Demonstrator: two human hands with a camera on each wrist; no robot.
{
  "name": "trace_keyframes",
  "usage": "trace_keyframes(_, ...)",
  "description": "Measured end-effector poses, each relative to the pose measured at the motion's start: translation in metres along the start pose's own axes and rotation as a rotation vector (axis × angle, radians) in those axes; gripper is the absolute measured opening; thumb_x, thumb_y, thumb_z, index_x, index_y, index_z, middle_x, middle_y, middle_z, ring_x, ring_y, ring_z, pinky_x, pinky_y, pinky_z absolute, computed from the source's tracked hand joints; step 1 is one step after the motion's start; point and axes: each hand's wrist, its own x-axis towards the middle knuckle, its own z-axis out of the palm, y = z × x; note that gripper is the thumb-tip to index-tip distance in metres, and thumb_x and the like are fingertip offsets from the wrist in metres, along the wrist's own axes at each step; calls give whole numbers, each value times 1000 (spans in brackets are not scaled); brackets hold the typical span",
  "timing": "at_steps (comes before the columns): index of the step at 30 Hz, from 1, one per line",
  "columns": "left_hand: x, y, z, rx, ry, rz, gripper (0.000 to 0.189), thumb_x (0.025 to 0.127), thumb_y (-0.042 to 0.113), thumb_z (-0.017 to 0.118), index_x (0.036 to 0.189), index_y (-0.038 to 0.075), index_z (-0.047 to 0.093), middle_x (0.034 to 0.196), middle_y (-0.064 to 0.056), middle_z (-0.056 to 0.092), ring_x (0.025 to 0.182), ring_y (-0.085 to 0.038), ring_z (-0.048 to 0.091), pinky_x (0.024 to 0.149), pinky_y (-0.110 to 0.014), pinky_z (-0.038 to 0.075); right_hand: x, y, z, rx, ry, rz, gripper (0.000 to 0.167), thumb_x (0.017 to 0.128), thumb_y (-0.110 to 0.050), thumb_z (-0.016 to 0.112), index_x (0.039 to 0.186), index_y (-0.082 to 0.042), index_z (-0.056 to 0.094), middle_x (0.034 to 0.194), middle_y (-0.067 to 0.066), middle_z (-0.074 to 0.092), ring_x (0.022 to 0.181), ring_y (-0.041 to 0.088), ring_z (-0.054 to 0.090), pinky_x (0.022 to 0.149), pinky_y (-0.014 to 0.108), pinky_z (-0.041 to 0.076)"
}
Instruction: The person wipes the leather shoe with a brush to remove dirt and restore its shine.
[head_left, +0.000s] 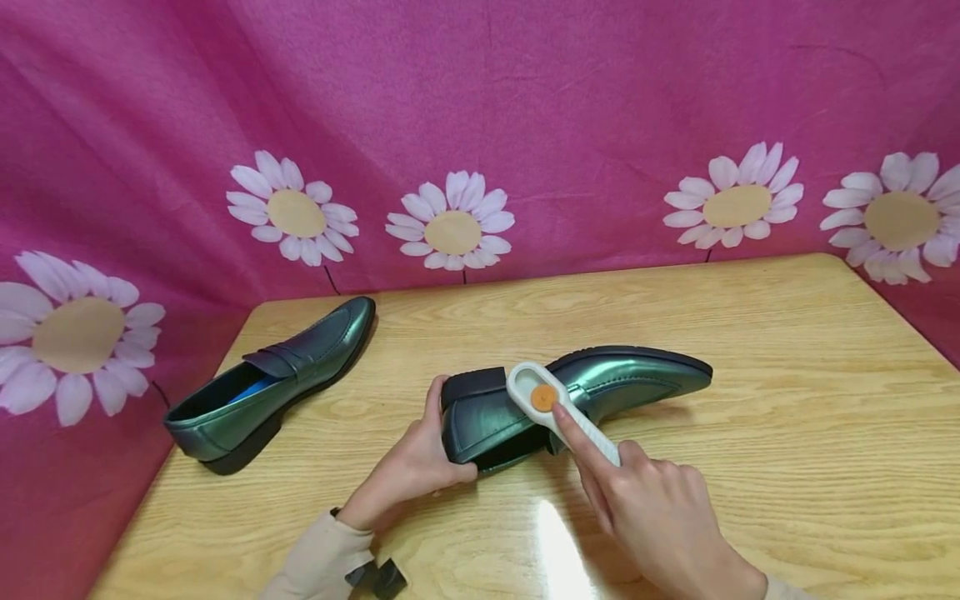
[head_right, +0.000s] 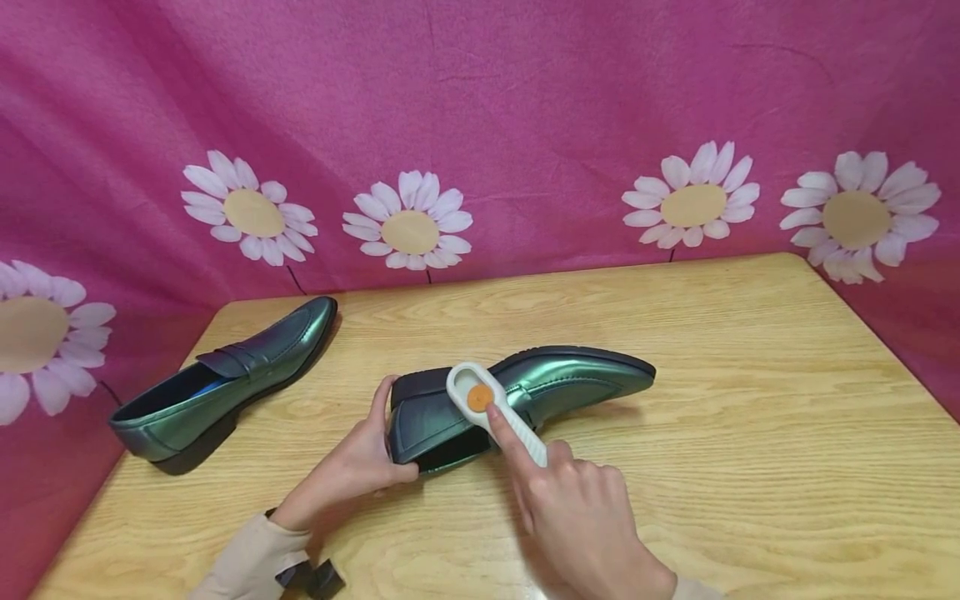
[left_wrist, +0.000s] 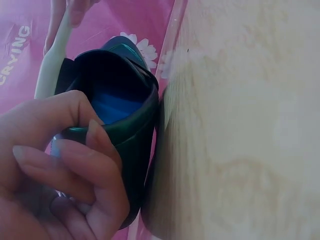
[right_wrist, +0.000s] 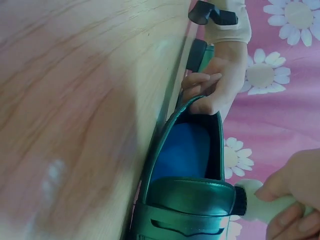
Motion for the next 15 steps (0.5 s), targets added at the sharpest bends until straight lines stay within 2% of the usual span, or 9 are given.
trace_keyframes(10,1,1,0,43,2,7,119,64,7,80,151,12,-1,100,-27,56,55,-21,56,50,-34,48,1,2,-3,-6,6,29,54,102,-44,11,138,-30,49,53,-1,31,35,14,25,35,26,20)
trace_keyframes(15,2,0,-2,78,12,-11,121,64,13,81,152,12,-2,107,-23,57,77,-24,57,67,-36,47,4,9,-6,12,31,81,55,103,-46,12,137,-30,51,52,-1,31,34,16,27,35,27,19)
